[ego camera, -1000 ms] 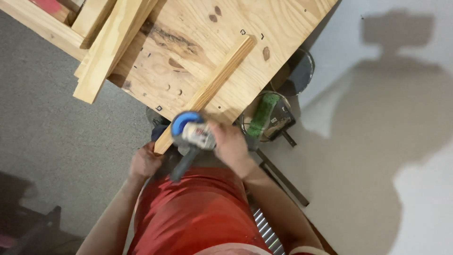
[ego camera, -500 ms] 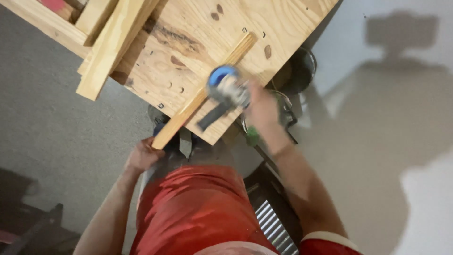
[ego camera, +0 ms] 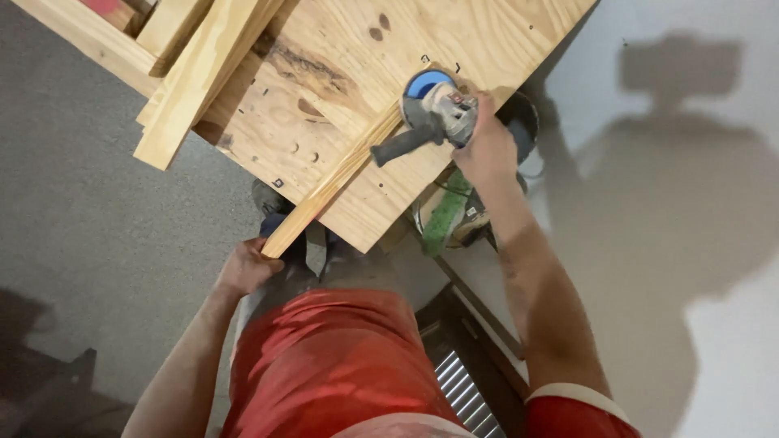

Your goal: Using a power angle grinder with a sanding disc to smooth the surface of a thin wooden strip on a workbench.

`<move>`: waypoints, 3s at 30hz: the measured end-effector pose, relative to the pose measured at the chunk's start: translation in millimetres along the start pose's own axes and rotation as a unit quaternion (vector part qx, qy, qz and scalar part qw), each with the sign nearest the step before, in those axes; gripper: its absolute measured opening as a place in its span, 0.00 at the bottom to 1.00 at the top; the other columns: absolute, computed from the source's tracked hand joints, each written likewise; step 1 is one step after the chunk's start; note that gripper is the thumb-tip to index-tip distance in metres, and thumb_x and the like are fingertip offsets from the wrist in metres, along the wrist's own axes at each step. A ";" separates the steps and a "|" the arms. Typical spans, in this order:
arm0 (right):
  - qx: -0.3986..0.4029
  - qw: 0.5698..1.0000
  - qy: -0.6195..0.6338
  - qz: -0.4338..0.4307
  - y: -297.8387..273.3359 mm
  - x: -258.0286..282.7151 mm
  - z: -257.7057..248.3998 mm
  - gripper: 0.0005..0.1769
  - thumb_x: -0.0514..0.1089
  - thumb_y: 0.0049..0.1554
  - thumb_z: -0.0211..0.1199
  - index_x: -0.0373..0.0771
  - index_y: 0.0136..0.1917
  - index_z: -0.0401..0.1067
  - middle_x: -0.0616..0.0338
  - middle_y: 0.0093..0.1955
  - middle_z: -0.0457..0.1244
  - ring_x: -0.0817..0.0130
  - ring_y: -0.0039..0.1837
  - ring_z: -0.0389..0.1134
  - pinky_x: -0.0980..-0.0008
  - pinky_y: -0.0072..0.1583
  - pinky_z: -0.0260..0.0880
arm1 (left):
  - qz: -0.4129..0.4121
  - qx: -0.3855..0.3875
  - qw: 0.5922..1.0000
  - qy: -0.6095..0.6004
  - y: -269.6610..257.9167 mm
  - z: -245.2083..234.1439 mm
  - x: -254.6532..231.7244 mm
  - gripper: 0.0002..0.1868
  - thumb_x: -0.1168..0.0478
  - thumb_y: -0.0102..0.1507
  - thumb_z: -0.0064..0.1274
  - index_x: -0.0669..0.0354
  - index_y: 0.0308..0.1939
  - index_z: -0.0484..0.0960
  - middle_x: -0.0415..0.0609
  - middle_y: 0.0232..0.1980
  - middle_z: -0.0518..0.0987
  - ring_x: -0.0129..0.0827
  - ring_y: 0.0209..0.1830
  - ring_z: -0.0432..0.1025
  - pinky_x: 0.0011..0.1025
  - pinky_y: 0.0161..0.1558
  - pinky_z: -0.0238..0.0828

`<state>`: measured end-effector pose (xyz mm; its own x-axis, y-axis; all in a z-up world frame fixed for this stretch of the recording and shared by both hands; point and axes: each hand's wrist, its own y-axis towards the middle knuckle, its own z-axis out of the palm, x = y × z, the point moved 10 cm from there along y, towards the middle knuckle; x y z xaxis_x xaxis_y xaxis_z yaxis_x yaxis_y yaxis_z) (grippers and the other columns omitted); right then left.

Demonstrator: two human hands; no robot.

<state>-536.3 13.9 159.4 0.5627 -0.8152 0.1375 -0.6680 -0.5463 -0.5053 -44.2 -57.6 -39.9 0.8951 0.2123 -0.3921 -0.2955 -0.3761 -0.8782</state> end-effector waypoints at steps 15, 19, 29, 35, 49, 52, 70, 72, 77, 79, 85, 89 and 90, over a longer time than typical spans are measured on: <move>0.064 0.994 -0.045 -0.081 -71.3 77.5 53.4 0.25 0.33 0.54 0.61 0.31 0.64 0.61 0.35 0.50 0.67 0.39 0.53 0.72 0.44 0.55 0.71 | 0.010 0.031 0.999 -0.015 -10.2 0.5 -15.0 0.24 0.54 0.46 0.65 0.57 0.45 0.88 0.70 0.41 0.83 0.65 0.49 0.78 0.51 0.49 0.72; 0.022 0.996 -0.067 -0.053 -53.8 51.8 40.0 0.43 0.42 0.52 0.68 0.43 0.74 0.50 0.46 0.55 0.66 0.46 0.58 0.71 0.50 0.59 0.70 | 0.002 0.030 0.999 -0.037 -11.5 -1.6 -14.2 0.25 0.52 0.46 0.65 0.56 0.47 0.88 0.69 0.41 0.84 0.64 0.49 0.78 0.50 0.49 0.71; -0.066 0.943 -0.152 -0.287 -121.0 106.2 115.3 0.39 0.38 0.41 0.72 0.45 0.64 0.60 0.52 0.43 0.66 0.49 0.46 0.72 0.53 0.47 0.71 | 0.019 0.030 0.999 -0.006 -12.2 -2.0 -18.4 0.23 0.55 0.46 0.63 0.53 0.46 0.89 0.66 0.41 0.84 0.60 0.49 0.79 0.48 0.49 0.72; 0.030 0.998 -0.050 -0.032 -38.3 50.9 15.2 0.40 0.37 0.51 0.67 0.46 0.73 0.53 0.42 0.56 0.67 0.41 0.59 0.71 0.46 0.60 0.70 | 0.013 0.028 0.999 -0.016 -13.7 -2.0 -19.5 0.24 0.55 0.47 0.63 0.53 0.48 0.89 0.68 0.43 0.84 0.63 0.50 0.78 0.49 0.49 0.73; -0.015 0.932 -0.228 -0.281 -85.3 89.8 133.6 0.37 0.42 0.48 0.68 0.45 0.68 0.56 0.51 0.49 0.66 0.50 0.50 0.73 0.31 0.57 0.67 | 0.044 0.049 0.998 -0.013 -13.7 13.3 -20.6 0.24 0.55 0.46 0.60 0.57 0.46 0.88 0.64 0.34 0.83 0.55 0.41 0.79 0.43 0.43 0.72; -0.005 0.970 -0.155 -0.190 -37.7 61.1 41.7 0.38 0.29 0.51 0.62 0.30 0.73 0.55 0.31 0.53 0.67 0.36 0.53 0.72 0.32 0.56 0.68 | 0.034 0.044 0.998 -0.002 -16.9 9.5 -21.2 0.26 0.58 0.48 0.59 0.59 0.50 0.87 0.68 0.39 0.84 0.59 0.45 0.79 0.44 0.46 0.73; 0.018 0.998 -0.060 0.014 3.3 22.0 -14.1 0.45 0.43 0.51 0.69 0.50 0.74 0.47 0.42 0.61 0.65 0.42 0.65 0.67 0.47 0.65 0.66 | 0.031 0.029 0.999 -0.033 -3.3 1.5 -12.8 0.23 0.54 0.46 0.63 0.57 0.43 0.90 0.69 0.35 0.83 0.63 0.40 0.79 0.48 0.41 0.72; 0.077 0.996 -0.031 -0.017 -13.6 27.0 2.8 0.43 0.40 0.51 0.68 0.51 0.73 0.48 0.40 0.62 0.64 0.38 0.66 0.66 0.45 0.66 0.65 | 0.030 0.029 0.998 -0.047 -16.2 -0.5 -22.2 0.24 0.57 0.45 0.63 0.61 0.44 0.88 0.70 0.36 0.82 0.63 0.38 0.78 0.47 0.41 0.72; 0.034 0.999 -0.022 0.028 10.5 8.2 -9.9 0.45 0.42 0.51 0.69 0.53 0.75 0.48 0.44 0.60 0.65 0.42 0.64 0.68 0.48 0.65 0.67 | 0.013 0.027 0.999 -0.034 -12.6 3.7 -13.1 0.20 0.56 0.46 0.62 0.62 0.40 0.88 0.70 0.35 0.82 0.63 0.39 0.78 0.47 0.41 0.71; 0.010 1.000 -0.013 0.026 5.8 14.8 -18.5 0.45 0.40 0.51 0.68 0.51 0.75 0.48 0.43 0.59 0.65 0.42 0.63 0.68 0.48 0.64 0.66 | 0.012 0.025 0.999 -0.029 -9.8 4.6 -11.2 0.19 0.56 0.47 0.61 0.60 0.39 0.89 0.68 0.34 0.82 0.63 0.40 0.79 0.47 0.41 0.72; 0.084 0.996 -0.009 0.002 -3.3 15.8 11.2 0.50 0.39 0.52 0.67 0.51 0.80 0.44 0.42 0.66 0.64 0.44 0.68 0.66 0.48 0.69 0.65 | -0.008 0.028 0.999 -0.034 9.4 18.4 20.5 0.20 0.55 0.45 0.64 0.54 0.41 0.90 0.65 0.35 0.84 0.59 0.41 0.79 0.46 0.43 0.73; 0.020 1.000 -0.012 0.020 12.9 -4.8 -5.9 0.48 0.42 0.50 0.71 0.52 0.76 0.47 0.43 0.62 0.65 0.42 0.65 0.68 0.46 0.65 0.67 | 0.005 0.020 0.999 -0.033 -17.6 7.7 -14.2 0.20 0.58 0.48 0.60 0.58 0.43 0.89 0.69 0.36 0.83 0.63 0.40 0.79 0.47 0.42 0.73; 0.024 0.999 -0.014 0.023 10.4 -4.8 -8.2 0.46 0.42 0.51 0.71 0.51 0.75 0.48 0.42 0.61 0.65 0.41 0.65 0.67 0.46 0.65 0.67 | -0.003 0.025 0.999 -0.047 -26.1 6.2 -23.4 0.20 0.59 0.49 0.58 0.58 0.44 0.89 0.70 0.36 0.82 0.62 0.40 0.79 0.46 0.42 0.73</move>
<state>-549.9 10.6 160.4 0.5456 -0.8333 0.0892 -0.6701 -0.4977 -0.5506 -59.4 -47.2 -9.4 0.8624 0.2986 -0.4088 -0.3087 -0.3298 -0.8922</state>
